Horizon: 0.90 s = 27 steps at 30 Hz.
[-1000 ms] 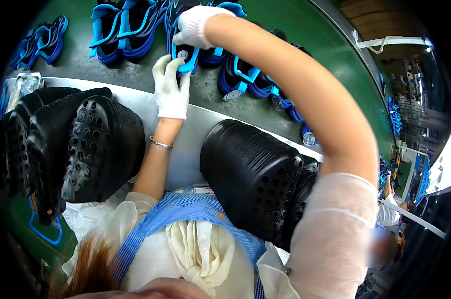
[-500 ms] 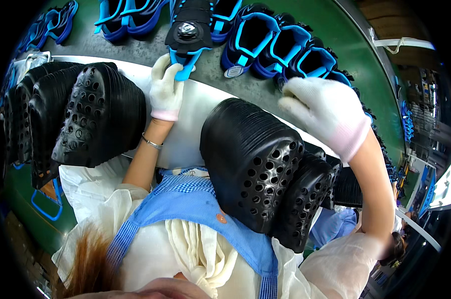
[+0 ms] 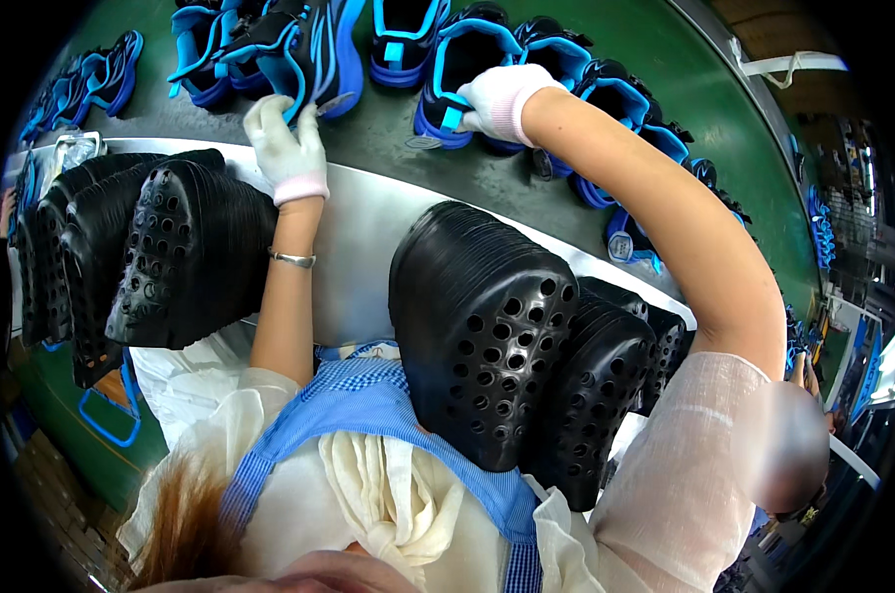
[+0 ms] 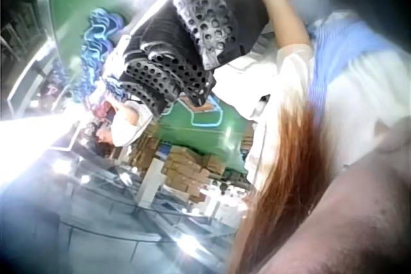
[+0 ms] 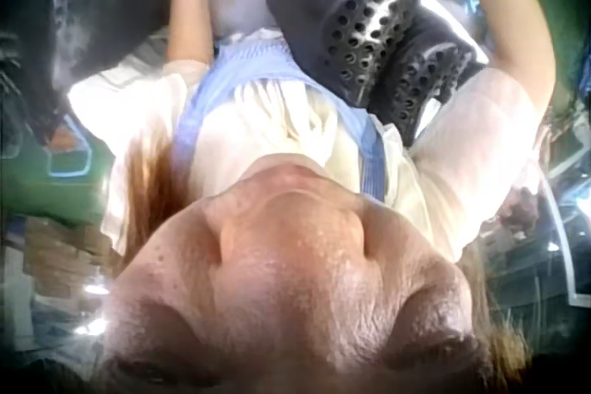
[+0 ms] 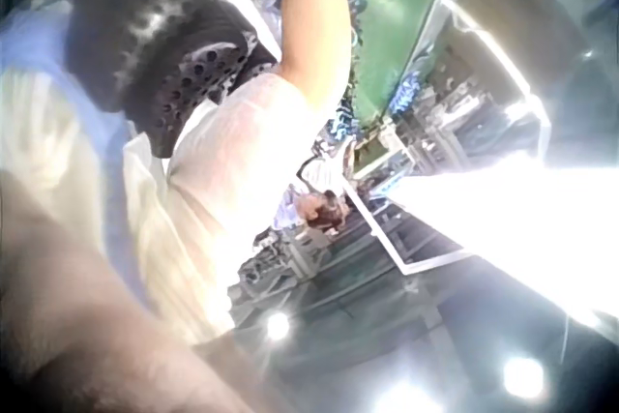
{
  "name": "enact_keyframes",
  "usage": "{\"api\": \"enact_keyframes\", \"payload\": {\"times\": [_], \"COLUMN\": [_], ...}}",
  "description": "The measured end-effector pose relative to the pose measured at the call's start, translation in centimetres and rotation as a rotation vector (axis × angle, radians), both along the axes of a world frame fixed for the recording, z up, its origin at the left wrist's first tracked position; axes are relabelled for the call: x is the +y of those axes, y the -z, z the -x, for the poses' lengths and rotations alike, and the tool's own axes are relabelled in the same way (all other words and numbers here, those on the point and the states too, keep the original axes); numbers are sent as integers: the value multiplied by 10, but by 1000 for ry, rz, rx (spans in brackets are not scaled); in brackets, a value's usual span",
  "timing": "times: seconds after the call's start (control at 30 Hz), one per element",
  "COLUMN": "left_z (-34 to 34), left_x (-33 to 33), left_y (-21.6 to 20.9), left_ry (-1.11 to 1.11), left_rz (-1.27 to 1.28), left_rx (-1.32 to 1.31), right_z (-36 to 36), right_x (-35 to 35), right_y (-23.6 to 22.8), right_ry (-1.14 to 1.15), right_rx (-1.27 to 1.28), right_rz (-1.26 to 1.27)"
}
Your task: The person, wearing white gloves, matches black shoe soles with blue and black shoe uppers by picking up a sole, aligning it with an upper on the production line, and then placing both into a white bag.
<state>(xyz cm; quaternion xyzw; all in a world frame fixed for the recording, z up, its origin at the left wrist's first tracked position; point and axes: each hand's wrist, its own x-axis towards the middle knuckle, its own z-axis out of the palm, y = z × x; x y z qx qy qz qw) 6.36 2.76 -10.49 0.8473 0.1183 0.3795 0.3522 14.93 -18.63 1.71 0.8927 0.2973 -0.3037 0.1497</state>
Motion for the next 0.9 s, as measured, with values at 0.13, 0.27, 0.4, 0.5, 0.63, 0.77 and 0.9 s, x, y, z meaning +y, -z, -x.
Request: {"api": "enact_keyframes", "payload": {"times": [0.13, 0.27, 0.4, 0.5, 0.63, 0.77, 0.9], "left_z": [-13, -43, -59, -88, -109, -87, -48], "left_x": [5, 12, -5, -37, -5, -30, -47], "left_y": [-17, -12, -64, -55, -19, -35, -45], "left_ry": [-137, -85, -183, 252, 454, 645, 724], "left_rz": [-195, -241, -461, -373, -403, -281, -409], "left_rx": [71, 118, -7, 26, 525, 614, 752], "right_z": [-1, 4, 6, 3, 69, 176, 254], "right_x": [-22, -40, -52, -90, -69, -93, -124], "right_y": [-2, -4, -4, -7, -123, -179, -175], "right_ry": [0, 21, 72, -2, 102, 527, 299], "right_rx": [-61, -102, -91, -180, -219, -223, -221], "right_rz": [-52, -34, -148, -382, -471, -565, -726]}}
